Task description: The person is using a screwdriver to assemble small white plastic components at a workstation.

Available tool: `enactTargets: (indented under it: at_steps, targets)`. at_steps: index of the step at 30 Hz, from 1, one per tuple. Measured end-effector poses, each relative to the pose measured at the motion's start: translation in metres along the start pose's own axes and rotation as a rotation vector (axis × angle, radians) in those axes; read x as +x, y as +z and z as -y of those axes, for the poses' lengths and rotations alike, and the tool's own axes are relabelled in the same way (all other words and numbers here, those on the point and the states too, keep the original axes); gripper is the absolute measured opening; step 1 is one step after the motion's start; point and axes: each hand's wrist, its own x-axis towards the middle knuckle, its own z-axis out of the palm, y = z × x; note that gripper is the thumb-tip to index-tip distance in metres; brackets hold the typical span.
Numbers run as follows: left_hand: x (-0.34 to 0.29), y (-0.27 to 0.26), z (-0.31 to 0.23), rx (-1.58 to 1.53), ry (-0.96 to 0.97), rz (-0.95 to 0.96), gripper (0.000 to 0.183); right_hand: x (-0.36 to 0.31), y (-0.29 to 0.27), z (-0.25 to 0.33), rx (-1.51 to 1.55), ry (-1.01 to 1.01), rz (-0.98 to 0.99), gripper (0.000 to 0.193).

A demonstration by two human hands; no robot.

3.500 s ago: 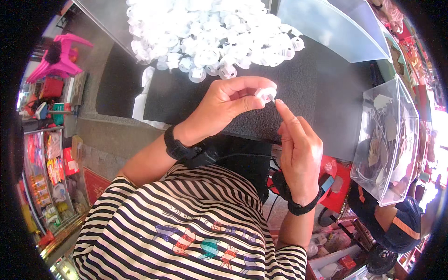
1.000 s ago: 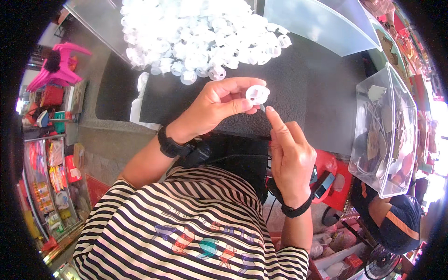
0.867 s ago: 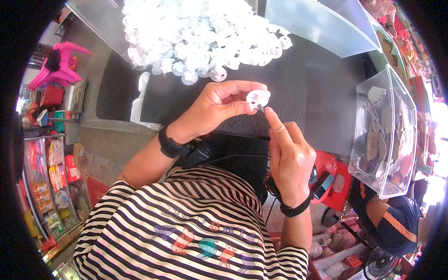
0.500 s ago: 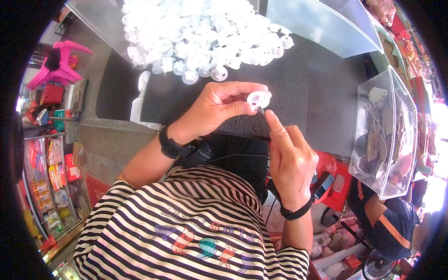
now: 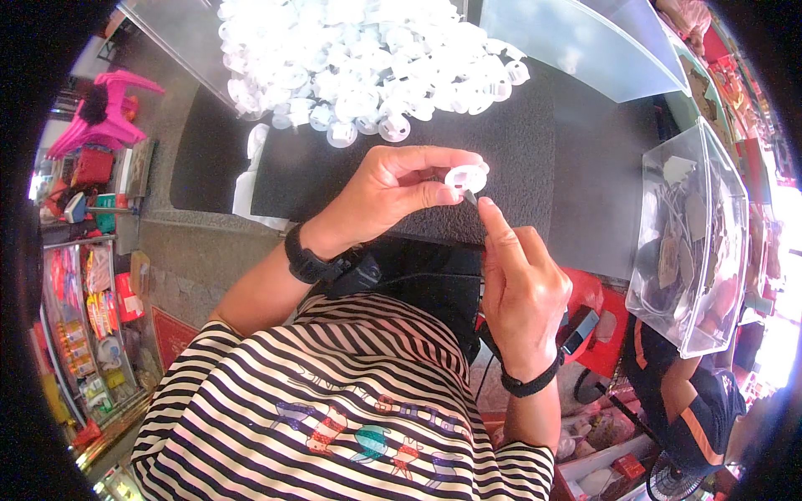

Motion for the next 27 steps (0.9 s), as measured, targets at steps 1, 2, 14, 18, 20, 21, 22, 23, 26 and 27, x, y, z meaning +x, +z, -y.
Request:
enactTargets:
  at_steps: [1,2,14,18,20,21,22,23,26,27]
  targets:
    - [0.0,0.0,0.0,0.001,0.0,-0.002,0.036,0.0,0.0,0.0,-0.003,0.003,0.005,0.039]
    - [0.0,0.001,0.0,0.001,-0.001,-0.005,0.036,0.0,0.0,0.001,-0.006,0.006,0.009,0.039]
    - [0.0,-0.001,0.0,0.078,0.009,0.007,0.036,-0.002,0.007,0.002,-0.033,-0.005,-0.007,0.045]
    - [0.0,0.0,0.0,0.112,0.016,-0.005,0.035,-0.003,0.006,0.004,-0.086,-0.033,-0.009,0.046]
    - [0.0,0.0,0.002,0.114,0.038,-0.011,0.035,-0.003,0.005,0.006,-0.09,-0.005,0.018,0.044]
    - [0.0,0.0,0.002,0.113,0.037,-0.012,0.035,-0.003,0.006,0.006,-0.09,-0.005,0.02,0.044]
    - [0.0,0.001,0.001,0.113,0.037,-0.011,0.035,-0.003,0.008,0.006,-0.056,0.011,0.01,0.042]
    - [0.0,0.0,0.001,0.113,0.037,-0.01,0.035,-0.003,0.01,0.006,-0.021,0.026,0.001,0.04]
    - [0.001,0.0,0.003,0.117,0.011,-0.006,0.036,-0.003,0.012,0.005,0.01,0.019,-0.024,0.038]
    - [0.0,-0.001,0.002,0.117,0.011,-0.005,0.036,-0.004,0.013,0.003,0.01,0.019,-0.024,0.038]
